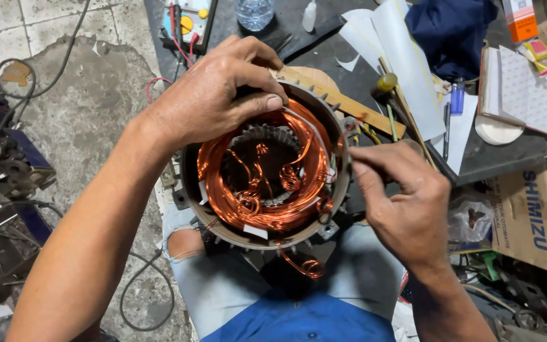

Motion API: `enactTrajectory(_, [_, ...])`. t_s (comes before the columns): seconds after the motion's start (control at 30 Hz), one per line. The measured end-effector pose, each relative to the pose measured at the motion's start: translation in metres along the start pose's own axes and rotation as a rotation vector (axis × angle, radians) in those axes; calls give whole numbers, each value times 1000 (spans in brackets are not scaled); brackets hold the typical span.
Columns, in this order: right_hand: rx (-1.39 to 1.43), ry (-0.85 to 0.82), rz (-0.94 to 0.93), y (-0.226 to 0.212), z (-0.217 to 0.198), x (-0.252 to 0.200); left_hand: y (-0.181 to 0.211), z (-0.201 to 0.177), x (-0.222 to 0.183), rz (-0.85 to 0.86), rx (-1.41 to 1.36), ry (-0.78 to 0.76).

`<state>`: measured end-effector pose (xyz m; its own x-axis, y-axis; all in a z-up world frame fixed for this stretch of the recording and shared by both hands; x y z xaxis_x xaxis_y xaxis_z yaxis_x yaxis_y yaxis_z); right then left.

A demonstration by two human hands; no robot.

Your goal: Adjusting and securing copper wire windings inside an electric motor stator using hands and tools.

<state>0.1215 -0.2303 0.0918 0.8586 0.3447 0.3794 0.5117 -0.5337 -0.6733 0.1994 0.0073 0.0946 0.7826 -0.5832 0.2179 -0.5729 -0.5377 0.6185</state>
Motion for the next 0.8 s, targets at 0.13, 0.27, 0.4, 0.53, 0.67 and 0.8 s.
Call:
enactTrajectory(0.13, [44, -35, 16, 5, 4, -7, -14, 14, 9, -91, -92, -75])
enactTrajectory(0.27, [125, -19, 21, 9, 11, -10, -16, 17, 9, -103, -216, -114])
enactTrajectory(0.4, [97, 43, -36, 8, 9, -10, -16, 20, 14, -169, -280, -110])
enactTrajectory(0.53, [131, 43, -83, 12, 13, -14, -19, 18, 15, -181, -309, -122])
enactTrajectory(0.67, [127, 24, -59, 13, 14, -15, -20, 18, 14, -247, -325, -135])
enactTrajectory(0.8, [77, -12, -50, 15, 12, -11, -21, 15, 15, -285, -325, -121])
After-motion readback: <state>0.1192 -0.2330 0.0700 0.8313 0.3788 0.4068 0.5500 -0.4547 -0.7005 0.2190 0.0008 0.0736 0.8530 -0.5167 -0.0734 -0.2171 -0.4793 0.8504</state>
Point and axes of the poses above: each hand's wrist, its own x-axis towards the middle knuckle, its own z-axis out of the palm, y = z × x, the point moved 5 cm from there along x, towards the middle knuckle, and after that the axes turned 5 degrees about -z, right-handed, at the moved point
